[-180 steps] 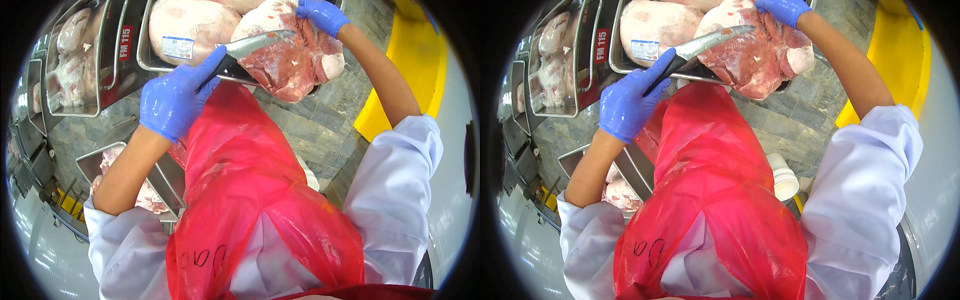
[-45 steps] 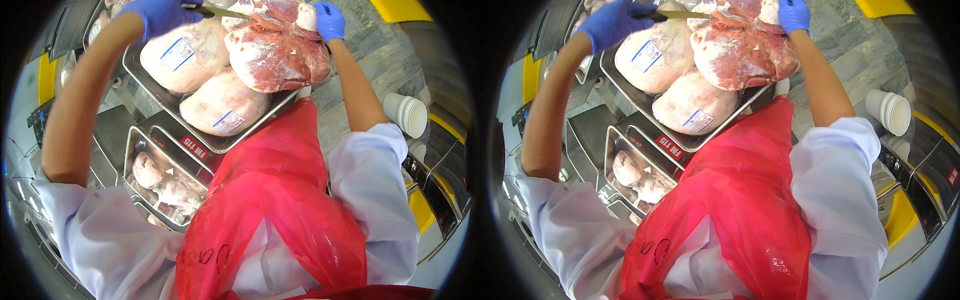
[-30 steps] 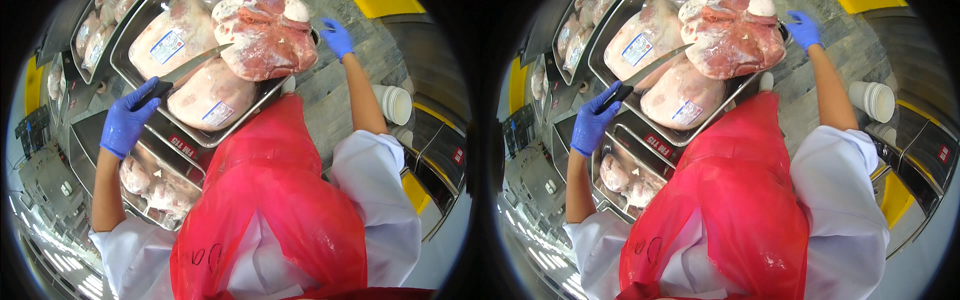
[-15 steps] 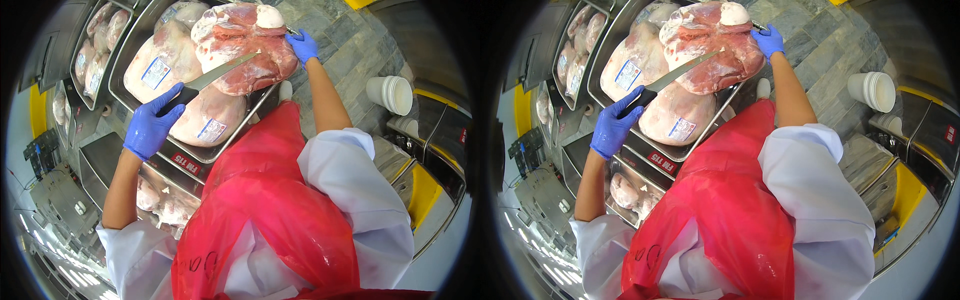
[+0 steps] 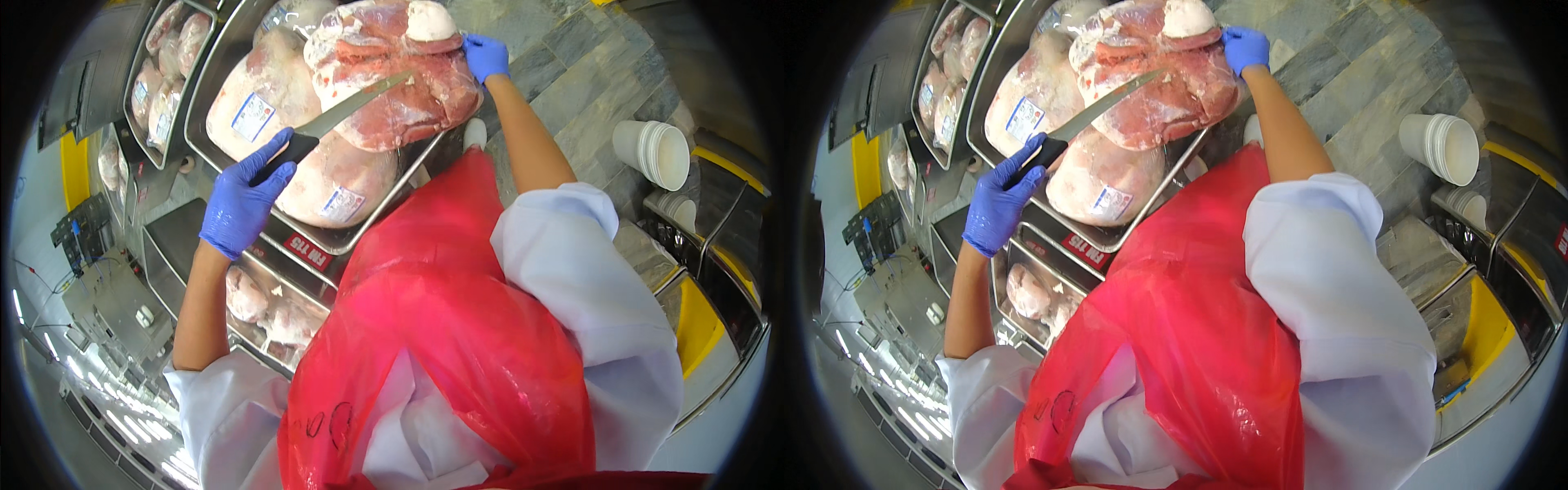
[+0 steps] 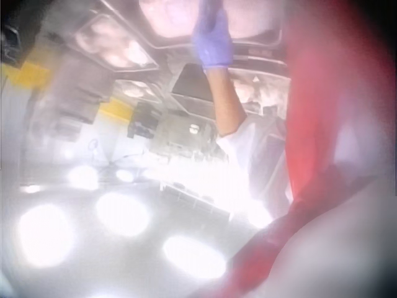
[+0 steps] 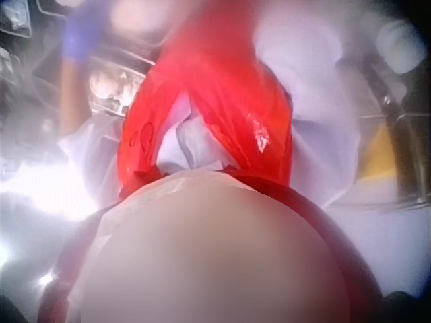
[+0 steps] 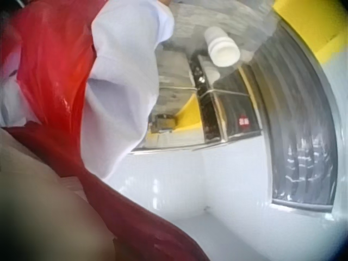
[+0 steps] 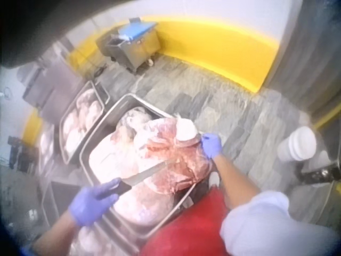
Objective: The person is cutting a large piece of raw meat on a metal tray using a knife. They are wearing blue gloves and a red apron. The meat is being separated into smaller pieces.
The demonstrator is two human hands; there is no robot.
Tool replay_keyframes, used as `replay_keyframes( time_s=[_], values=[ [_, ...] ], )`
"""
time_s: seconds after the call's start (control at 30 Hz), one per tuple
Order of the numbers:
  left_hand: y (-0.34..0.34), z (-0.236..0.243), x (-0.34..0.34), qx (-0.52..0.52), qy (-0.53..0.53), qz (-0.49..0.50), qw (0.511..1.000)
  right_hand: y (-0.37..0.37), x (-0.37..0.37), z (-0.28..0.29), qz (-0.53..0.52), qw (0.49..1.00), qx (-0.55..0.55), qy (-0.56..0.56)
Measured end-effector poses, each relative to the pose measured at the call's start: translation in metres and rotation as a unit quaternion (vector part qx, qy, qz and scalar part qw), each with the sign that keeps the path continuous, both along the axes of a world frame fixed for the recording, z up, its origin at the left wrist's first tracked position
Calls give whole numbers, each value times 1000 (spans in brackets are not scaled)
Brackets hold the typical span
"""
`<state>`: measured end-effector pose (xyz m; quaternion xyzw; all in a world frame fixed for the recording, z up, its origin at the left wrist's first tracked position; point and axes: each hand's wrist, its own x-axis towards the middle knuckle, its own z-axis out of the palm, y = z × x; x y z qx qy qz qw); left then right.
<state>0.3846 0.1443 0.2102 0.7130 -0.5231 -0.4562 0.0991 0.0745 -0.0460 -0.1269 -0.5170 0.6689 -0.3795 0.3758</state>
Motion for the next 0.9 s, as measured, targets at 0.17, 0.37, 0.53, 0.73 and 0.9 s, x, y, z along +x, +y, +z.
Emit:
replay_keyframes(
  time_s=[0.17,0.37,0.53,0.73,0.9],
  values=[
    [0,5,-11,11,-47,-3,999,-2,-1,0,29,999,29,-28],
    [-9,6,-32,10,-24,42,999,9,-9,-2,47,997,-26,-57],
    [-19,12,-65,13,-167,20,986,-4,7,-4,-15,993,16,-115],
    [-27,7,-88,34,-333,-36,942,-4,-9,-21,45,990,63,-121],
    [-29,-15,-94,3,-326,-40,945,17,-33,52,176,980,-84,-27]
  ],
)
